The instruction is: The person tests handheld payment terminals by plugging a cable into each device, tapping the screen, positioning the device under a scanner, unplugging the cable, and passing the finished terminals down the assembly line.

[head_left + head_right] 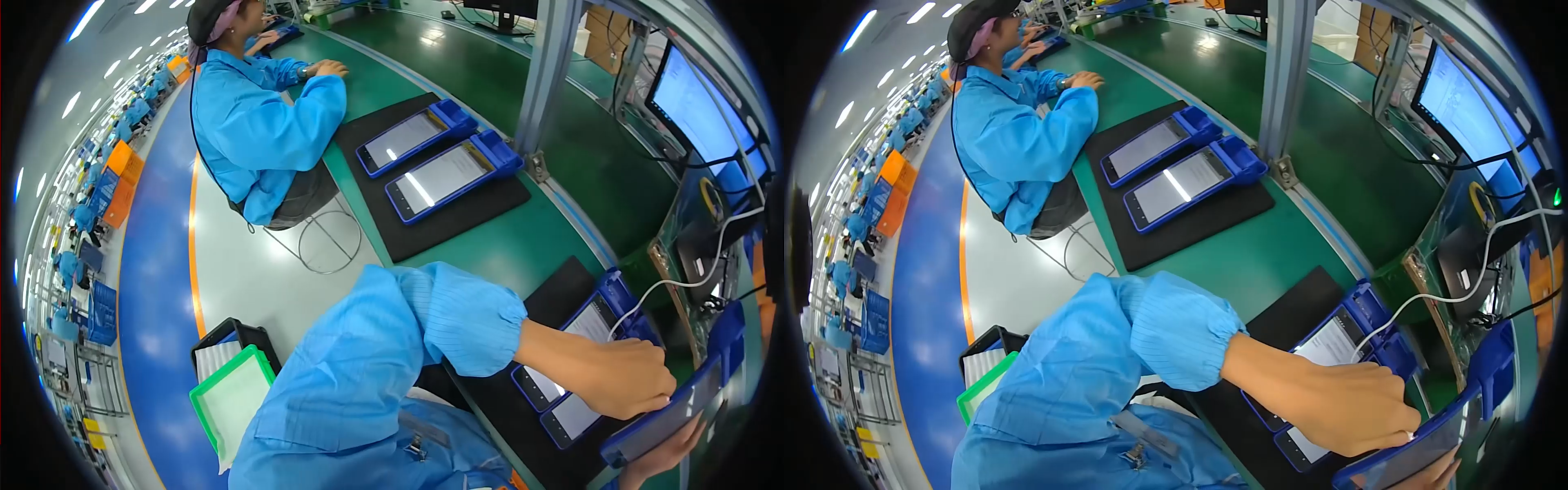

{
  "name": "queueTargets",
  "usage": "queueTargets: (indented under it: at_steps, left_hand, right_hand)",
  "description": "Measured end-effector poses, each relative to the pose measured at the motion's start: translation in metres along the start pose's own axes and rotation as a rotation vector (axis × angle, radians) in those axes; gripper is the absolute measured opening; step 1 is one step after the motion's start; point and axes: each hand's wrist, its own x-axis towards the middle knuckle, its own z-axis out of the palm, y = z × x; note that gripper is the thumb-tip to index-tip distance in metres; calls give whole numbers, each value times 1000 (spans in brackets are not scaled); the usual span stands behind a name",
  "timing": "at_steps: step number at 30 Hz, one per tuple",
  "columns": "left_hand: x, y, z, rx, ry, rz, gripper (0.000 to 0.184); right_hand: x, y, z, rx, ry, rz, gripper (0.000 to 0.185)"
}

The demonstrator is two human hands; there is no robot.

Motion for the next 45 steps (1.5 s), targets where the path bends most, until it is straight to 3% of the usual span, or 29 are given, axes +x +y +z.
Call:
queueTargets:
  at_steps: [2,6,10,12,13,14,16,20,21,23,24,26,27,28,30,31,32,33,35,36,38,39,42,45]
  left_hand:
    - [2,-1,-2,-35,-39,-8,29]
    - [2,-11,1,-1,-110,-19,29]
    - [-1,-15,-3,116,-195,96,29]
    - [0,-16,-4,137,-224,99,29]
    - [3,-17,-2,119,-200,92,29]
    - [3,-18,0,96,-175,83,29]
    - [2,-18,-2,78,-190,102,33]
    - [6,-17,-3,102,-171,170,38]
    - [12,-18,-6,108,-166,171,38]
    - [29,-14,-21,-3,-244,-26,38]
    - [33,-1,-39,-112,-223,-208,44]
    - [51,-33,-15,-492,-2,-49,46]
    - [64,-43,2,-738,10,48,57]
    - [74,-51,13,-941,-35,-123,68]
    - [83,-45,11,-1073,178,-137,76]
    - [92,-46,11,-1106,243,-40,85]
    - [93,-46,13,-928,405,-84,92]
    - [91,-39,7,-838,425,-110,94]
    - [93,-39,10,-622,431,-174,101]
    - [92,-46,12,-517,419,-205,105]
    - [87,-51,8,-391,335,-244,108]
    - [84,-52,6,-298,339,-201,107]
    - [94,-54,4,-121,340,-140,103]
    - [94,-56,8,-58,349,-162,100]
  right_hand:
    - [-2,12,5,-116,100,-94,51]
    - [-3,-7,-5,-42,-79,72,57]
    - [7,-5,2,474,-101,70,55]
    - [9,-8,1,1898,-153,561,54]
    - [11,-11,-2,1981,-190,530,51]
    - [9,-16,-1,1982,-188,536,51]
    - [17,-57,-8,1184,55,230,48]
    - [22,-69,-18,1093,40,319,58]
    - [17,-61,-17,700,-52,294,67]
    - [21,-53,-3,309,-126,258,77]
    - [25,-48,9,699,-226,344,72]
    - [29,-33,35,1465,-433,508,62]
    - [28,-24,44,1843,-521,589,57]
    - [24,-14,44,2213,-571,668,53]
    - [40,-62,6,2323,-593,412,50]
    - [48,-81,1,2102,-574,488,61]
    - [57,-99,-4,1871,-578,560,77]
    - [64,-116,-9,1655,-601,630,95]
    - [73,-113,-2,1471,-830,603,91]
    - [69,-115,5,1524,-784,666,82]
    - [54,-99,30,1859,-969,715,71]
    - [59,-106,24,1959,-937,746,66]
    - [71,-98,24,2380,-863,905,68]
    - [73,-94,30,2597,-915,841,75]
